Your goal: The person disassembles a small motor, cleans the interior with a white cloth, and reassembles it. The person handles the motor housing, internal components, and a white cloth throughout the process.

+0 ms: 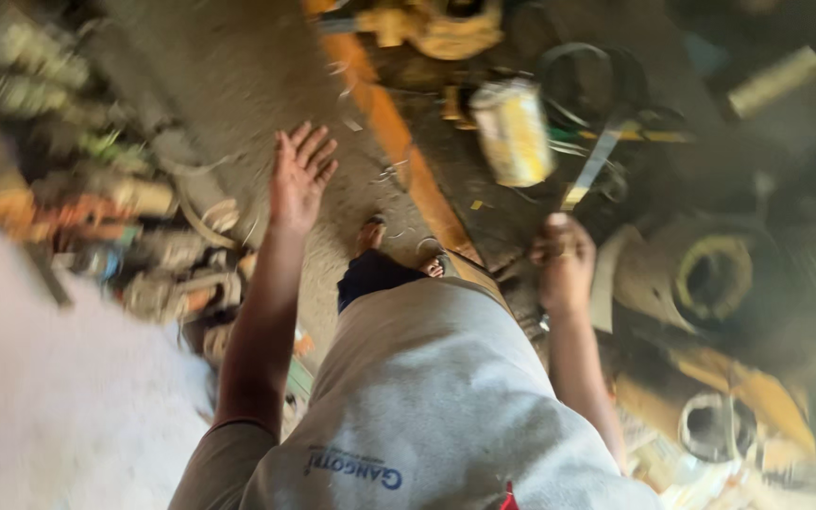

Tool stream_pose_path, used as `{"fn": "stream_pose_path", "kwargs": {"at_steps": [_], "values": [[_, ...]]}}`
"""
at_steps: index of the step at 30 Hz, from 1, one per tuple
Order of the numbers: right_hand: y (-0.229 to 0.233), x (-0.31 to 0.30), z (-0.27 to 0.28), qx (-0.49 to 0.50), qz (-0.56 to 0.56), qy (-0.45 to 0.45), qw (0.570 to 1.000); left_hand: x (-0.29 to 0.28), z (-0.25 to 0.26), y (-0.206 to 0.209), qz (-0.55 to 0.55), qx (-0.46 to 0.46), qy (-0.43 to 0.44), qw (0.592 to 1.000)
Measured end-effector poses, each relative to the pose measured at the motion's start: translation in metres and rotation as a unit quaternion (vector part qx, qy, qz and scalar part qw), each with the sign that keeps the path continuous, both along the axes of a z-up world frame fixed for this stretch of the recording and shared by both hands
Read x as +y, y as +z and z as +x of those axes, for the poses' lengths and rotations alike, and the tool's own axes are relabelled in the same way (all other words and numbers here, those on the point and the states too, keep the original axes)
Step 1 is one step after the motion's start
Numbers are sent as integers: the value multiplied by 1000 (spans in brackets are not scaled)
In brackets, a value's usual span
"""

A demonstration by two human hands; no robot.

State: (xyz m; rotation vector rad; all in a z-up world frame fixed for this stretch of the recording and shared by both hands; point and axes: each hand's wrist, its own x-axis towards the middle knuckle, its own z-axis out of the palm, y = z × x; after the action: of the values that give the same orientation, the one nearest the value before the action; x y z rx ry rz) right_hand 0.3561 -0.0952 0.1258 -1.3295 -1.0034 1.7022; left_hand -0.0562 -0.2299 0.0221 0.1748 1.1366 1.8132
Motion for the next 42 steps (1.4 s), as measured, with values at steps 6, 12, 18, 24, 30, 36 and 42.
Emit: {"fn": "stream_pose_path", "kwargs": {"at_steps": [6,12,18,24,30,36,42], "values": [[-8,-61,25,-66,-22,77,995,67,55,67,64,-63,-218,972],[9,-100,23,-136,-29,29,990,88,111,72,4,-118,-373,920],[24,-117,9,-118,-62,-71,989,116,136,85,-9,-91,-490,867],[14,-138,1,-174,-82,-105,976,131,143,84,2,-84,-517,852],[17,-152,-1,9,-132,-161,978,130,145,113,-40,-319,-505,801],[16,-98,-6,115,-109,-246,956,166,125,128,22,-279,-449,848],[36,-90,-26,210,-100,-222,947,137,70,116,86,-203,-490,843]]}}
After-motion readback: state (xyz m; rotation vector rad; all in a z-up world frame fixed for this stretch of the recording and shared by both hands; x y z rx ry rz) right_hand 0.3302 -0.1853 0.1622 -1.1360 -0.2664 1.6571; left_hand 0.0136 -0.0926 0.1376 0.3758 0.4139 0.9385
